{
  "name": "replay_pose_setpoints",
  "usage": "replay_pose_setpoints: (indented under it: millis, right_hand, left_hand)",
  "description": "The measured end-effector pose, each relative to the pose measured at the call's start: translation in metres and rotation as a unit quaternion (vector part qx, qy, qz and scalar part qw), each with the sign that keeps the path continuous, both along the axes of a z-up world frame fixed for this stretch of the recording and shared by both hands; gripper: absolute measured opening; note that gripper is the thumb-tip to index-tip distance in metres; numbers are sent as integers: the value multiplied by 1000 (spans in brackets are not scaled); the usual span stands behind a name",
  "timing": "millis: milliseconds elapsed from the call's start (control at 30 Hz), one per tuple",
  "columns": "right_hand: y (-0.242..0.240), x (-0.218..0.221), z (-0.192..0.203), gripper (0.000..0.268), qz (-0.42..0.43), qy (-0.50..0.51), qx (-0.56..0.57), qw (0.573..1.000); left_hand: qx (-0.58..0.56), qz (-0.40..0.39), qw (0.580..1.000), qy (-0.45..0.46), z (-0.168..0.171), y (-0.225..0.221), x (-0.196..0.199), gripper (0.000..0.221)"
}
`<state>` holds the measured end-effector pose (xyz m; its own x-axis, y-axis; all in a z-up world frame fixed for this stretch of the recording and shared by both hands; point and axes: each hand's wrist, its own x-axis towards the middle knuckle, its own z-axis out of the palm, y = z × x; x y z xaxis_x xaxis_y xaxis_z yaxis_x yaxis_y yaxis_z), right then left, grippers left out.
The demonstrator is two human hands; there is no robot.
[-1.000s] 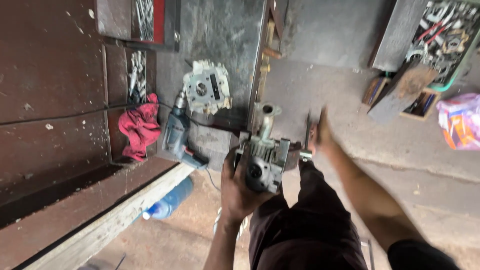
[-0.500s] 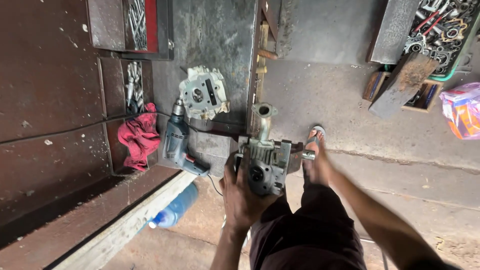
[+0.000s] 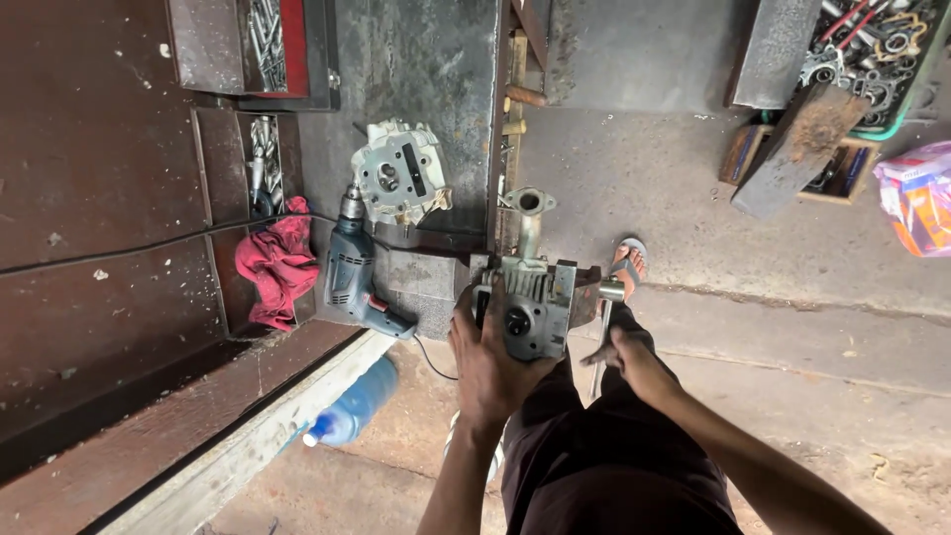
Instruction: The person clamps a motorcycle engine cylinder head in a bench vise and uses a corded electric drill with a bit inserted into the cylinder bore, working the bore and the head surface. They reposition the part in the vise, work another cylinder head, wipe it with a red cloth, and hold the finished head up at the end.
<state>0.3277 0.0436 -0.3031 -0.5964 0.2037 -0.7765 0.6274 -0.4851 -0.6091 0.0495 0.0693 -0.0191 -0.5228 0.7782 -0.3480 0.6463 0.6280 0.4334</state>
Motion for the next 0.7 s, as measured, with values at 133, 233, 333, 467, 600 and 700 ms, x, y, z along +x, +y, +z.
replay_pose_setpoints:
  millis: [133, 233, 333, 467, 600, 700]
  right_hand:
    - [1, -5, -31, 39, 5, 44, 3, 999]
    - [25, -21, 50, 36, 58, 69, 18, 996]
    - [31, -21, 87, 40, 47, 90, -35, 994]
    - [47, -22, 118, 51, -97, 230, -142, 958]
    - [121, -43, 151, 83, -145, 326, -132, 925]
    - [188, -92, 147, 110, -198, 276, -31, 940]
  left_hand:
    - [-11, -27, 999, 20, -15, -2, -1, 137]
    - [38, -36, 998, 17, -24, -14, 2, 137]
    - [92, -23, 995, 1, -30, -20, 2, 136]
    - [111, -3, 993, -27, -30, -20, 0, 134]
    - [122, -3, 992, -31, -35, -20, -1, 132]
    - [129, -8, 991, -30, -30, -24, 3, 132]
